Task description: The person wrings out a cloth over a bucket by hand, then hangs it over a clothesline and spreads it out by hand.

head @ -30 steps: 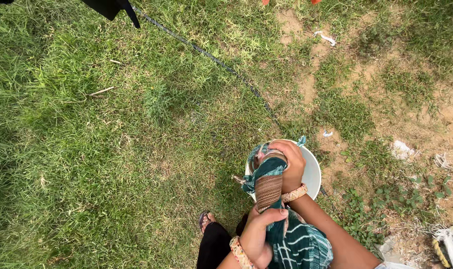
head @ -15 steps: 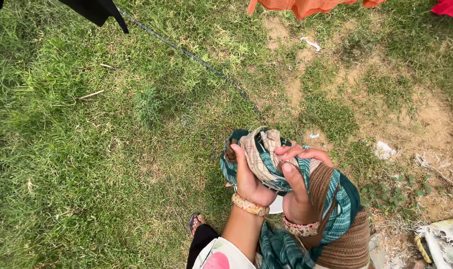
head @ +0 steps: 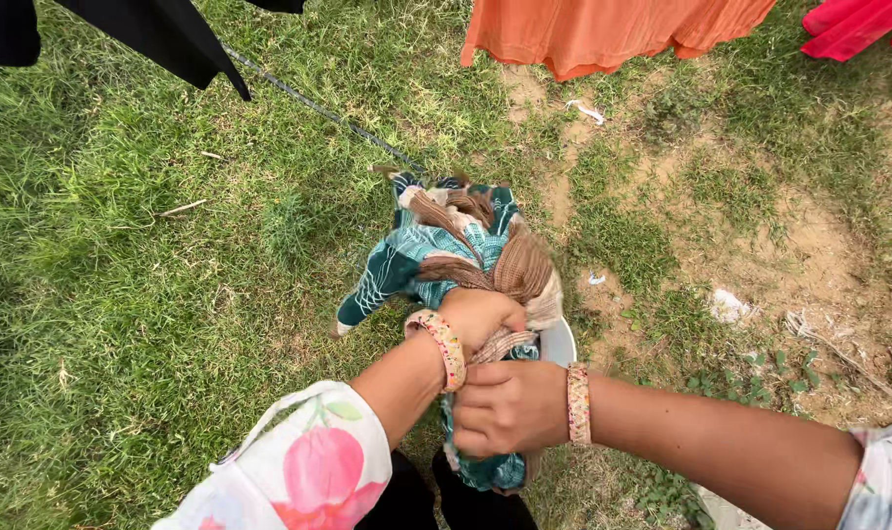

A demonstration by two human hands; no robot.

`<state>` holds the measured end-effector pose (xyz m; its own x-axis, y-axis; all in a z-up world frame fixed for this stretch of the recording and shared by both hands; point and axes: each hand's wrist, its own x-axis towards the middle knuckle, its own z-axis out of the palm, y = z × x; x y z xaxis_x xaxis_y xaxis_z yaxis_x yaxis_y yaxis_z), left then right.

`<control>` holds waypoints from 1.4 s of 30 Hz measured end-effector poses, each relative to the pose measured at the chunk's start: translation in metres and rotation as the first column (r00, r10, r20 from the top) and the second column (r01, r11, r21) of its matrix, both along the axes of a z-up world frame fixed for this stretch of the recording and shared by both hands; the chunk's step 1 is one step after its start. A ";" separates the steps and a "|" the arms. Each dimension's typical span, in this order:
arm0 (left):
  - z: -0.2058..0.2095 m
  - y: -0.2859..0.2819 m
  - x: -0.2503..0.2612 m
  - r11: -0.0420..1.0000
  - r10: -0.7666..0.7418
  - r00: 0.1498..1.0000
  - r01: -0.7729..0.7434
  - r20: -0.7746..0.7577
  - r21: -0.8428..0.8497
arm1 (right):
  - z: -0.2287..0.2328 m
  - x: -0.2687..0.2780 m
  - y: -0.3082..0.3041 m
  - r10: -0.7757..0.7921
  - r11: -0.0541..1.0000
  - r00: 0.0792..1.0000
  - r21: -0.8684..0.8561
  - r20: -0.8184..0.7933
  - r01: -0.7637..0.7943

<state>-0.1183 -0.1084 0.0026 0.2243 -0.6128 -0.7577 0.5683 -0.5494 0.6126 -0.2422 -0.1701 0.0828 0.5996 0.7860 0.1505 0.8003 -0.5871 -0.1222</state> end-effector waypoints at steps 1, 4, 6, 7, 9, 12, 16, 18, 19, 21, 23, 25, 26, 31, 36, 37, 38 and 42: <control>0.000 -0.005 0.007 0.965 -0.262 0.921 0.248 0.288 0.085 | -0.004 0.003 0.002 0.002 1.000 1.000 -0.004 0.008 -0.002; -0.015 -0.016 0.007 0.861 -0.508 0.676 0.412 0.533 0.299 | -0.016 0.012 0.010 -0.048 0.978 0.969 -0.185 0.243 0.095; -0.030 -0.022 0.004 0.853 -0.521 0.655 0.379 0.546 0.360 | -0.022 0.014 0.016 -0.063 0.907 0.960 -0.386 0.274 0.169; -0.035 -0.022 0.004 0.769 -0.573 0.299 0.519 0.763 0.374 | -0.022 0.015 0.016 -0.056 0.907 0.957 -0.386 0.284 0.167; -0.028 -0.021 0.005 0.657 -0.487 -0.102 0.611 0.867 0.442 | -0.019 0.015 0.016 -0.107 0.897 0.911 -0.356 0.397 0.261; 0.026 -0.022 0.014 0.821 -0.537 0.362 0.435 0.762 0.371 | -0.002 0.009 -0.001 -0.087 0.945 0.921 -0.260 0.381 0.197; 0.098 -0.004 0.017 0.988 0.096 0.934 -0.131 0.344 0.080 | 0.022 -0.020 -0.032 -0.171 0.985 0.903 0.042 0.394 0.168; 0.118 0.000 0.020 0.942 0.331 0.937 -0.319 0.116 -0.106 | 0.029 -0.031 -0.033 -0.561 0.791 0.778 0.459 0.283 0.404; 0.125 0.001 0.022 0.918 0.369 0.928 -0.373 -0.052 -0.133 | 0.031 -0.033 -0.035 -0.557 0.794 0.780 0.457 0.285 0.400; 0.138 0.006 0.020 0.889 0.397 0.892 -0.433 -0.218 -0.152 | 0.031 -0.038 -0.041 -0.777 0.131 0.490 0.659 -0.395 0.740; 0.152 0.008 0.015 0.853 0.431 0.855 -0.490 -0.286 -0.181 | 0.022 -0.019 -0.051 -0.557 -0.081 0.431 0.563 -0.710 0.823; 0.167 0.012 0.008 0.857 0.433 0.854 -0.490 -0.289 -0.162 | 0.023 -0.006 -0.056 -0.244 -0.234 0.331 0.386 -0.912 0.892; 0.175 0.015 0.005 0.861 0.437 0.851 -0.490 -0.291 -0.137 | 0.026 0.004 -0.053 0.123 -0.362 0.192 0.136 -0.974 0.922; 0.190 0.030 -0.016 0.944 0.315 0.949 -0.314 -0.011 -0.102 | 0.055 0.041 -0.049 0.643 -0.398 0.175 -0.130 -0.746 0.908; 0.186 0.059 -0.009 0.946 -0.285 0.672 0.311 0.683 0.089 | 0.045 0.046 -0.031 0.685 -0.341 0.356 0.152 -0.636 0.928; 0.192 0.068 -0.003 0.897 -0.418 0.401 0.327 0.815 0.298 | 0.041 0.046 -0.029 0.684 -0.335 0.355 0.159 -0.637 0.929; 0.201 0.074 0.001 0.823 -0.536 0.092 0.275 0.839 0.496 | 0.038 0.045 -0.027 0.704 -0.261 0.257 0.095 -0.662 0.961; 0.226 0.093 0.047 0.359 -0.920 0.069 0.539 0.385 0.762 | 0.015 0.050 -0.005 0.737 -0.081 0.135 0.112 -0.662 0.990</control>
<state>-0.0717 -0.0153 0.2288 0.3213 -0.5439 -0.7752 -0.7714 -0.6252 0.1189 -0.1923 -0.1748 0.0975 0.8638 0.2775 -0.4205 -0.4769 0.7194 -0.5049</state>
